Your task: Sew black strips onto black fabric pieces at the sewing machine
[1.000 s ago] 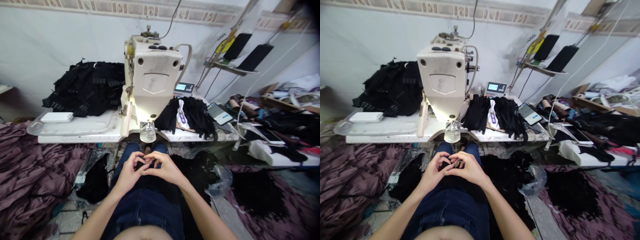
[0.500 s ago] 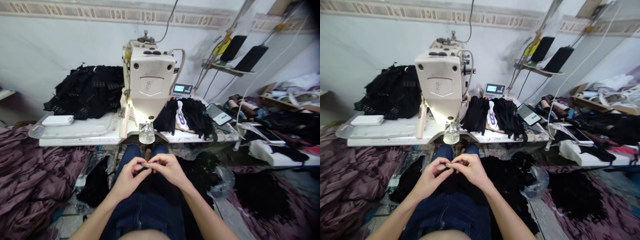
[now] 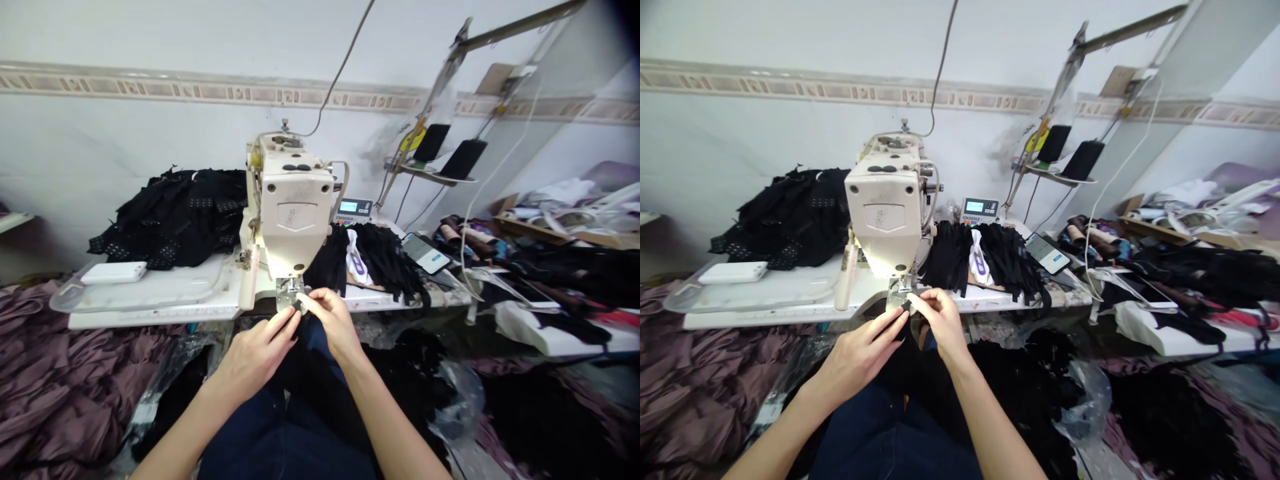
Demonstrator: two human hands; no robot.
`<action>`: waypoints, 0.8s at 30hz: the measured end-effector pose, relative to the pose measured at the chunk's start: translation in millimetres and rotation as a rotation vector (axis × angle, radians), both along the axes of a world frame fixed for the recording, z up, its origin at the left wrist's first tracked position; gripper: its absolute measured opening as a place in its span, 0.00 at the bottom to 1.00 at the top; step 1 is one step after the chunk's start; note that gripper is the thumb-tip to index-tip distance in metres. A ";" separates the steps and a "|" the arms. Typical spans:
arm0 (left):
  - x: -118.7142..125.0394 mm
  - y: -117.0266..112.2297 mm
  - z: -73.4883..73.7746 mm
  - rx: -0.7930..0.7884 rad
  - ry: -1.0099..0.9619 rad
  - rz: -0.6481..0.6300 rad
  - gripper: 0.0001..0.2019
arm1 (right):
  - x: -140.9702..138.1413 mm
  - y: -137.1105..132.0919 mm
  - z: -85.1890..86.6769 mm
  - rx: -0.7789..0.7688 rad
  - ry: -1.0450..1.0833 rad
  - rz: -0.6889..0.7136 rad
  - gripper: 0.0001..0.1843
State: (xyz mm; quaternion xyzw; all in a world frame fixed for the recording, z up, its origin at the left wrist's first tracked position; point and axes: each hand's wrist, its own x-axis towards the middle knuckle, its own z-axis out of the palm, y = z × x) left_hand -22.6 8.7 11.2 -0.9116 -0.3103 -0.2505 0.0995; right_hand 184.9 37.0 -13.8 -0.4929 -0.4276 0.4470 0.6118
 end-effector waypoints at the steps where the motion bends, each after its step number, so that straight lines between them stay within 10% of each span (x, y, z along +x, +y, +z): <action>1: 3.3 -2.1 -1.9 0.015 -0.004 0.027 0.24 | -3.5 -5.3 -9.3 -0.034 0.069 -0.016 0.25; 11: 58.4 -27.7 -13.3 0.109 -0.004 0.428 0.22 | 2.7 -55.3 -44.8 -0.007 -0.104 0.073 0.30; 24: 32.1 -8.2 -1.3 0.041 -0.046 0.112 0.23 | -15.7 -99.0 -48.5 -0.087 0.173 0.113 0.26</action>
